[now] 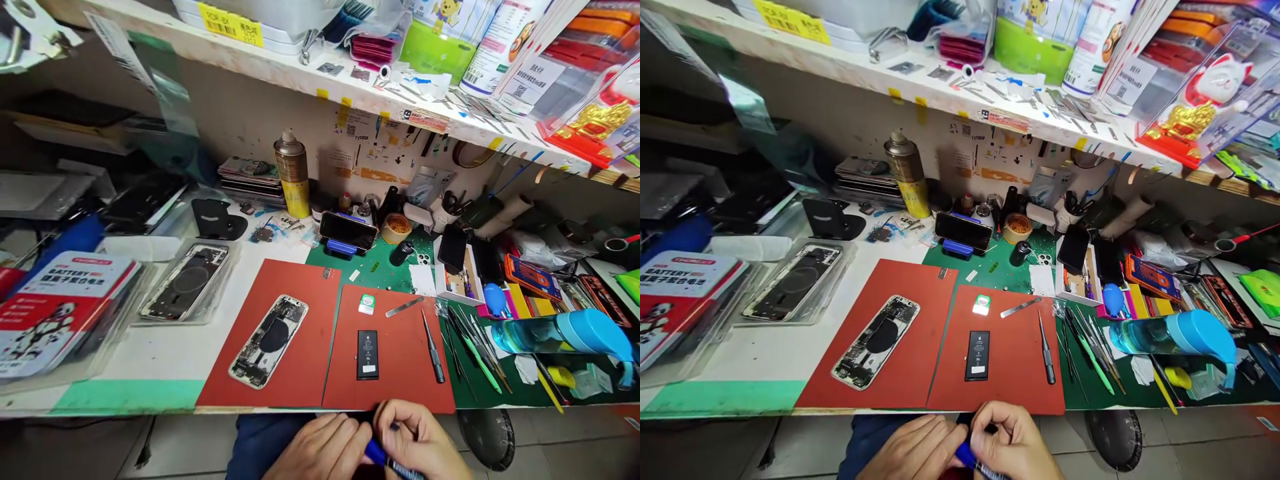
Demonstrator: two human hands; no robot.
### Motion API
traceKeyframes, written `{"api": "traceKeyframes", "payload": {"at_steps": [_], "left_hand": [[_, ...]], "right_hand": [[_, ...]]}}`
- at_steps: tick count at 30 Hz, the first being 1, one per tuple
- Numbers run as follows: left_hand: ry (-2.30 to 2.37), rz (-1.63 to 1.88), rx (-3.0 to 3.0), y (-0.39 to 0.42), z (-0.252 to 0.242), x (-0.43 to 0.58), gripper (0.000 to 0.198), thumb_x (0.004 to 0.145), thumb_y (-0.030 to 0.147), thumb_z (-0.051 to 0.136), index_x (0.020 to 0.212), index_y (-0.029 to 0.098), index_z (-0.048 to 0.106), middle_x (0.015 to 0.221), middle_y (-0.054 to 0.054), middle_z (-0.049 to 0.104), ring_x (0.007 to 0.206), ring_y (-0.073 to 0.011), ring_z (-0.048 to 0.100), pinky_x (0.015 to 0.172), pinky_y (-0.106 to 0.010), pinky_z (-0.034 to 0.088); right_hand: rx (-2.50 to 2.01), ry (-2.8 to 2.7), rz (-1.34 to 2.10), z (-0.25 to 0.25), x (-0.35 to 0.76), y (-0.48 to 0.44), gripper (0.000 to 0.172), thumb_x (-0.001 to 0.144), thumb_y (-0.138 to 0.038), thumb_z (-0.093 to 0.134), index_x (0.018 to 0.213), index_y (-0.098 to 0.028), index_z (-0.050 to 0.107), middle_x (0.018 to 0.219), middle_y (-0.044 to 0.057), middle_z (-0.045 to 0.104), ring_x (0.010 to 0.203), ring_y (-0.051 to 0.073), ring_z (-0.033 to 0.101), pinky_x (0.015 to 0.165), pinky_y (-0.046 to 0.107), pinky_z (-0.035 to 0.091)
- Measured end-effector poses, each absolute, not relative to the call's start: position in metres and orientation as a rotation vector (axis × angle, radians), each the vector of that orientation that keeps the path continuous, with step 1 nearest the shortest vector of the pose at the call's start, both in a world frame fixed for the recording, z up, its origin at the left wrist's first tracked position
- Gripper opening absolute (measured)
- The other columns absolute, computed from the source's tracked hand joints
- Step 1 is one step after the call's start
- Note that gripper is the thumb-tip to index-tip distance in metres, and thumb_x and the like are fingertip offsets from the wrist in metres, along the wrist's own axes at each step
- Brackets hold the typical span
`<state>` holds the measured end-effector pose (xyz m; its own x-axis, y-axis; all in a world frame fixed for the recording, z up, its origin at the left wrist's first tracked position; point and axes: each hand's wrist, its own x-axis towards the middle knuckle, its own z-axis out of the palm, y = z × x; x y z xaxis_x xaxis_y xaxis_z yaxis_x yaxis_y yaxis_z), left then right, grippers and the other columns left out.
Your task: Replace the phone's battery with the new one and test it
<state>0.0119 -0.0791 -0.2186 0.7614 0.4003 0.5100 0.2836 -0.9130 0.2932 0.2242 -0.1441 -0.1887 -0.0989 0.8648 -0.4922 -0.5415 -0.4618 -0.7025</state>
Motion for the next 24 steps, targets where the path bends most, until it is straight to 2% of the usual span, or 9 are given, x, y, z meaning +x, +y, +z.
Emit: {"api": "traceKeyframes", "payload": {"at_steps": [3,6,8,11,14,17,19,21,24], "left_hand": [[0.768,1.016,2.711,-0.080,-0.217,0.023,0.033,0.113,0.017,0.032,0.109,0.014,0.064,0.083,-0.002,0.076,0.073,-0.0140,0.074,0.072,-0.026,0.053],[0.849,0.992,2.656,-0.086,-0.220,0.034,0.032,0.113,0.019,0.033,0.104,0.015,0.063,0.082,-0.004,0.075,0.070,-0.0169,0.074,0.064,-0.029,0.051],[0.779,0.924,2.611,-0.092,-0.223,0.042,0.038,0.114,0.022,0.029,0.092,0.019,0.060,0.070,0.000,0.068,0.058,-0.0153,0.068,0.056,-0.029,0.047],[0.732,0.855,2.540,-0.100,-0.227,0.053,0.052,0.115,0.029,0.016,0.078,0.023,0.052,0.057,0.004,0.058,0.043,-0.0116,0.058,0.042,-0.028,0.036],[0.686,0.766,2.444,-0.100,-0.224,0.055,0.060,0.115,0.039,0.007,0.076,0.024,0.050,0.055,0.005,0.060,0.040,-0.0112,0.057,0.039,-0.028,0.034],[0.580,0.666,2.323,-0.091,-0.214,0.041,0.062,0.115,0.036,0.003,0.074,0.025,0.049,0.053,0.008,0.059,0.042,-0.0076,0.059,0.045,-0.019,0.041],[0.608,0.544,2.202,-0.083,-0.207,0.027,0.057,0.115,0.032,0.010,0.074,0.024,0.048,0.054,0.009,0.058,0.045,-0.0061,0.059,0.049,-0.015,0.043],[0.689,0.488,2.178,-0.075,-0.203,0.014,0.049,0.115,0.032,0.019,0.080,0.024,0.052,0.063,0.007,0.063,0.052,-0.0081,0.061,0.054,-0.016,0.047],[0.686,0.741,2.442,-0.064,-0.207,0.003,0.038,0.114,0.027,0.025,0.099,0.021,0.060,0.086,0.000,0.076,0.072,-0.0127,0.071,0.076,-0.022,0.056]], "right_hand": [[-1.084,-0.272,1.487,-0.193,0.223,-0.147,0.023,0.072,-0.041,0.086,0.081,-0.022,0.077,0.082,0.005,0.068,0.072,0.019,0.067,0.066,0.031,0.056],[-0.910,-0.110,1.308,-0.190,0.213,-0.142,0.034,0.062,-0.041,0.089,0.091,-0.026,0.080,0.083,0.006,0.069,0.081,0.024,0.069,0.079,0.042,0.060],[-0.832,-0.073,1.333,-0.186,0.205,-0.136,0.031,0.080,-0.054,0.081,0.075,-0.025,0.073,0.059,-0.001,0.052,0.054,0.015,0.053,0.061,0.034,0.055],[-0.756,-0.078,1.452,-0.180,0.199,-0.129,0.067,0.101,-0.067,0.052,0.052,-0.023,0.040,0.046,-0.009,0.019,0.040,0.009,0.015,0.041,0.025,0.029],[-0.718,-0.108,1.495,-0.173,0.209,-0.128,0.071,0.102,-0.070,0.048,0.054,-0.023,0.022,0.044,-0.010,0.010,0.039,0.009,0.007,0.039,0.027,0.017],[-0.760,-0.076,1.312,-0.161,0.235,-0.128,0.069,0.104,-0.065,0.049,0.054,-0.024,0.024,0.045,-0.011,0.006,0.039,0.010,0.004,0.036,0.027,0.018],[-0.855,-0.021,1.125,-0.154,0.252,-0.127,0.065,0.105,-0.060,0.052,0.053,-0.024,0.037,0.046,-0.011,0.012,0.038,0.010,0.012,0.038,0.025,0.033],[-0.978,-0.028,1.050,-0.153,0.260,-0.123,0.059,0.104,-0.058,0.053,0.057,-0.024,0.051,0.051,-0.007,0.034,0.044,0.012,0.039,0.057,0.031,0.055],[-1.210,-0.212,1.053,-0.169,0.253,-0.116,0.065,0.104,-0.067,0.043,0.065,-0.022,0.068,0.070,0.004,0.060,0.067,0.019,0.063,0.069,0.037,0.059]]}}
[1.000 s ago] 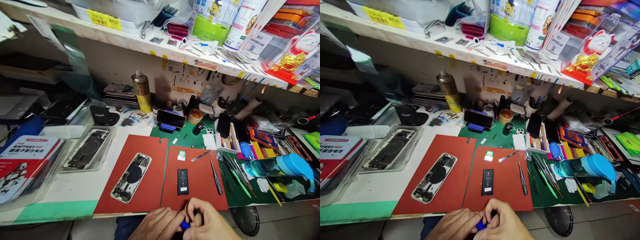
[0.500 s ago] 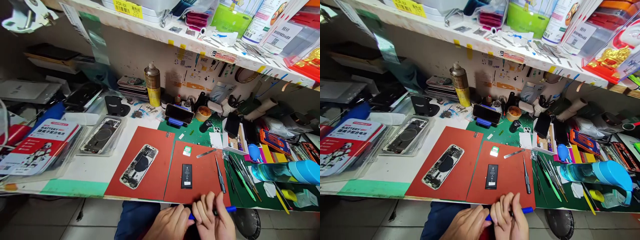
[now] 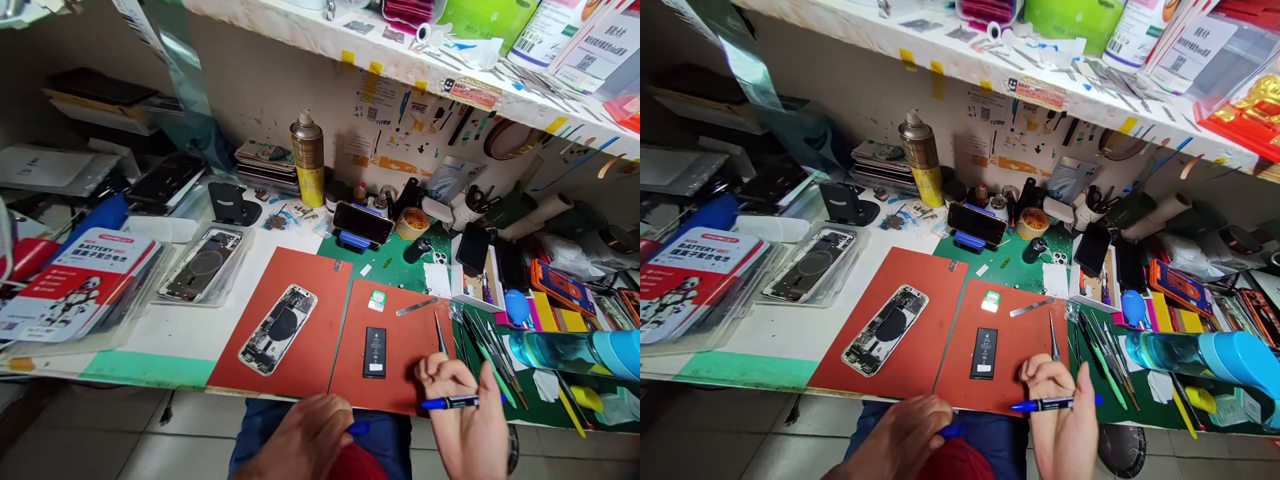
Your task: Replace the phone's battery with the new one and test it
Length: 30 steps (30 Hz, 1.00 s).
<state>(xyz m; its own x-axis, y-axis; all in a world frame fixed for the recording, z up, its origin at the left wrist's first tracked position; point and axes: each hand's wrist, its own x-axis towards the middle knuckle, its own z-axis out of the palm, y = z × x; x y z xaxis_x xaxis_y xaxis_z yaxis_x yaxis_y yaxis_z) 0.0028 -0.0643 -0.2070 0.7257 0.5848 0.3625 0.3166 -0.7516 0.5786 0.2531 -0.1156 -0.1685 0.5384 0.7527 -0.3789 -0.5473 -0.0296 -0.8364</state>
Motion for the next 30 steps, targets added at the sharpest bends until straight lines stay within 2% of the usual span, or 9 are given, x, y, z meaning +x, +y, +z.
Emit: {"api": "traceKeyframes", "payload": {"at_steps": [2,3,4,6,9,12,14,18,30], "left_hand": [[0.614,0.893,2.602,-0.059,-0.214,0.002,0.030,0.112,0.021,0.033,0.106,0.019,0.062,0.105,-0.005,0.080,0.089,-0.0144,0.074,0.093,-0.026,0.055],[0.585,0.909,2.644,-0.057,-0.219,0.002,0.026,0.110,0.019,0.037,0.107,0.018,0.063,0.114,-0.007,0.080,0.096,-0.0150,0.074,0.098,-0.027,0.053],[0.565,0.878,2.664,-0.055,-0.222,0.003,0.024,0.109,0.018,0.040,0.107,0.018,0.064,0.121,-0.009,0.079,0.100,-0.0156,0.074,0.100,-0.028,0.053],[0.532,0.803,2.660,-0.053,-0.229,0.005,0.022,0.106,0.017,0.042,0.108,0.018,0.064,0.129,-0.011,0.076,0.104,-0.0165,0.073,0.099,-0.028,0.054],[0.523,0.761,2.644,-0.051,-0.233,0.008,0.022,0.103,0.014,0.043,0.110,0.018,0.064,0.135,-0.013,0.073,0.103,-0.0181,0.074,0.094,-0.030,0.056],[0.534,0.737,2.630,-0.051,-0.233,0.010,0.021,0.101,0.014,0.044,0.106,0.019,0.064,0.138,-0.013,0.072,0.096,-0.0189,0.074,0.087,-0.031,0.057],[0.542,0.729,2.629,-0.051,-0.233,0.011,0.021,0.101,0.014,0.043,0.104,0.019,0.064,0.137,-0.012,0.073,0.092,-0.0190,0.074,0.085,-0.032,0.057],[0.573,0.713,2.647,-0.052,-0.234,0.013,0.021,0.104,0.017,0.044,0.107,0.018,0.065,0.134,-0.011,0.074,0.097,-0.0192,0.074,0.089,-0.032,0.057],[0.595,0.728,2.687,-0.053,-0.236,0.014,0.024,0.105,0.019,0.043,0.105,0.018,0.067,0.133,-0.010,0.074,0.096,-0.0190,0.074,0.088,-0.032,0.058]], "right_hand": [[-1.427,-0.413,0.992,-0.186,0.243,-0.114,0.076,0.105,-0.072,0.031,0.071,-0.019,0.075,0.066,0.006,0.062,0.059,0.018,0.061,0.054,0.030,0.052],[-1.528,-0.517,0.955,-0.195,0.239,-0.115,0.077,0.105,-0.072,0.032,0.073,-0.018,0.077,0.059,0.005,0.060,0.052,0.017,0.057,0.048,0.028,0.047],[-1.607,-0.622,0.918,-0.202,0.236,-0.116,0.071,0.105,-0.069,0.040,0.075,-0.018,0.078,0.056,0.004,0.059,0.048,0.016,0.055,0.045,0.027,0.044],[-1.683,-0.807,0.850,-0.213,0.232,-0.119,0.048,0.099,-0.058,0.063,0.079,-0.018,0.080,0.061,0.004,0.065,0.052,0.017,0.060,0.047,0.027,0.046],[-1.677,-0.970,0.711,-0.220,0.231,-0.121,0.023,0.091,-0.042,0.078,0.084,-0.020,0.081,0.081,0.007,0.076,0.069,0.020,0.070,0.060,0.027,0.055],[-1.663,-1.065,0.613,-0.225,0.228,-0.121,0.016,0.094,-0.034,0.073,0.089,-0.021,0.081,0.083,0.006,0.077,0.075,0.020,0.072,0.069,0.027,0.058],[-1.662,-1.111,0.575,-0.229,0.225,-0.122,0.013,0.095,-0.030,0.071,0.090,-0.021,0.079,0.080,0.005,0.076,0.072,0.019,0.071,0.067,0.026,0.057],[-1.667,-1.173,0.526,-0.232,0.221,-0.121,0.009,0.096,-0.025,0.071,0.090,-0.021,0.077,0.077,0.003,0.073,0.067,0.017,0.069,0.062,0.024,0.055],[-1.668,-1.228,0.463,-0.226,0.219,-0.115,0.013,0.097,-0.023,0.066,0.087,-0.020,0.074,0.074,0.002,0.072,0.058,0.015,0.065,0.052,0.023,0.049]]}}
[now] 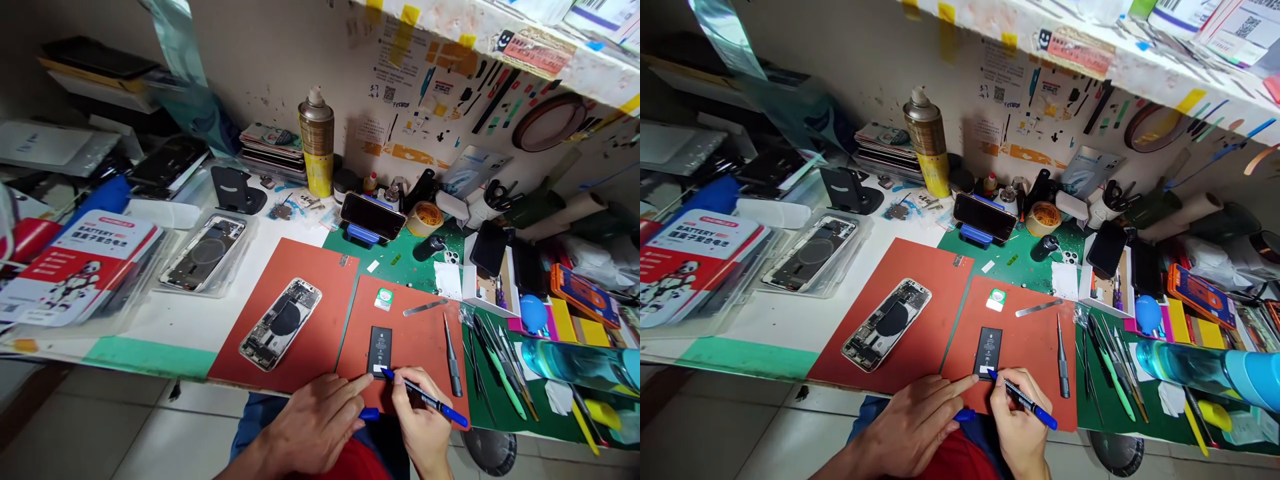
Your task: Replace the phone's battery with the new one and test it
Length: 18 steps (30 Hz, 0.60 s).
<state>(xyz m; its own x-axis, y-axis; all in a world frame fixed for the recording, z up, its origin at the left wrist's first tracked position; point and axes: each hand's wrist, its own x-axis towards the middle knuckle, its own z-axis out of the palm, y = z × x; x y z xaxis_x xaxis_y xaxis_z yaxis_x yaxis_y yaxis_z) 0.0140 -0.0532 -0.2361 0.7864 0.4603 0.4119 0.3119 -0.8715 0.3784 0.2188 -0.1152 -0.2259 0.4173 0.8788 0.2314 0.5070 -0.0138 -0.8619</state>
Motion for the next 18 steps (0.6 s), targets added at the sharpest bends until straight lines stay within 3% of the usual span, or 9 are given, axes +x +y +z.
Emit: {"api": "traceKeyframes", "payload": {"at_steps": [18], "left_hand": [[0.568,0.724,2.667,-0.0495,-0.2310,0.0155,0.026,0.106,0.019,0.039,0.104,0.018,0.065,0.131,-0.009,0.076,0.086,-0.0188,0.075,0.079,-0.033,0.061]], "right_hand": [[-1.678,-1.202,0.486,-0.2306,0.2190,-0.1181,0.012,0.096,-0.019,0.067,0.087,-0.021,0.074,0.074,0.001,0.069,0.063,0.014,0.065,0.055,0.021,0.048]]}}
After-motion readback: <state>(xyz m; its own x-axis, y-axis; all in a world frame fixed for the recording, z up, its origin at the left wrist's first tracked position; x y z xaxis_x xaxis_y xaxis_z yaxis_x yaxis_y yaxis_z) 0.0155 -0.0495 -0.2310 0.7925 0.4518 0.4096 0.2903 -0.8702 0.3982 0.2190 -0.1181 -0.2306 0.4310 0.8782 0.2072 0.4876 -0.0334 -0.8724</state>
